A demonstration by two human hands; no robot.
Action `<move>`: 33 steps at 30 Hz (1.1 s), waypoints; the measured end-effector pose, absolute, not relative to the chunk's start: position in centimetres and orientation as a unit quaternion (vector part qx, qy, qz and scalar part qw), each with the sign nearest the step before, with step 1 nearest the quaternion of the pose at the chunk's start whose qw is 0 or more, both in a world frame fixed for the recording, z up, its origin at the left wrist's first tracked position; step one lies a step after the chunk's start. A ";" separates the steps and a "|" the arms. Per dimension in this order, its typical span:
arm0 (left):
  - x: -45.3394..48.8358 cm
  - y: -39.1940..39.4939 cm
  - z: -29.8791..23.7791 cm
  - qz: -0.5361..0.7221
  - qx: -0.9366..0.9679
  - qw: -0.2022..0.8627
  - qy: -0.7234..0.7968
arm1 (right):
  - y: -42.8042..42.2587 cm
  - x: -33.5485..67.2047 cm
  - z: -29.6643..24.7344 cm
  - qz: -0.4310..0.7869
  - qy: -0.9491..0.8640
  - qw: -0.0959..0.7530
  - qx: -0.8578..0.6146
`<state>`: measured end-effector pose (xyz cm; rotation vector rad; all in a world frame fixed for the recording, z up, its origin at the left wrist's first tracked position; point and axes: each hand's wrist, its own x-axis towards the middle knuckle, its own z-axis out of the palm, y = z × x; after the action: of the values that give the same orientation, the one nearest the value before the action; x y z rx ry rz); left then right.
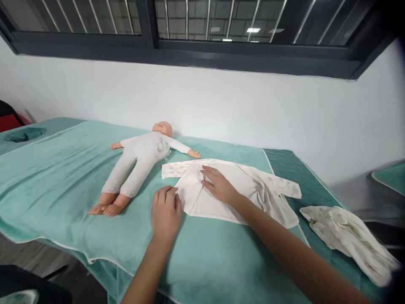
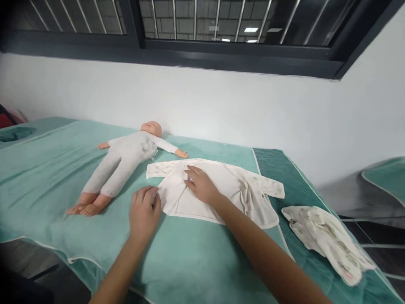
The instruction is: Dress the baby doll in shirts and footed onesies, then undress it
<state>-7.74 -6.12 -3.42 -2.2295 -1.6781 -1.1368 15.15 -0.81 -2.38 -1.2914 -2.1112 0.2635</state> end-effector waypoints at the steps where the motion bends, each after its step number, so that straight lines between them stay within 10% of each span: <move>1: -7.7 -6.2 -3.3 -0.373 -0.754 0.068 -0.537 | -2.0 16.2 -2.0 0.085 -0.804 0.313 -0.498; 16: -7.4 -6.1 -2.7 -0.288 -0.845 0.004 -0.450 | -11.5 31.7 -4.3 -0.017 -0.587 0.315 -0.746; 25: -7.4 -6.2 -2.4 -0.268 -0.852 0.001 -0.449 | -13.2 33.1 -1.7 0.044 -0.470 0.160 -0.867; 33: -7.2 -6.0 -2.4 -0.279 -0.844 0.003 -0.459 | -12.7 30.5 0.1 0.067 -0.498 0.252 -0.827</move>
<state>-7.19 -6.01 -2.38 -2.6454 -1.4376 -0.8739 30.55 -12.69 0.09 -2.2496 -1.3533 0.1815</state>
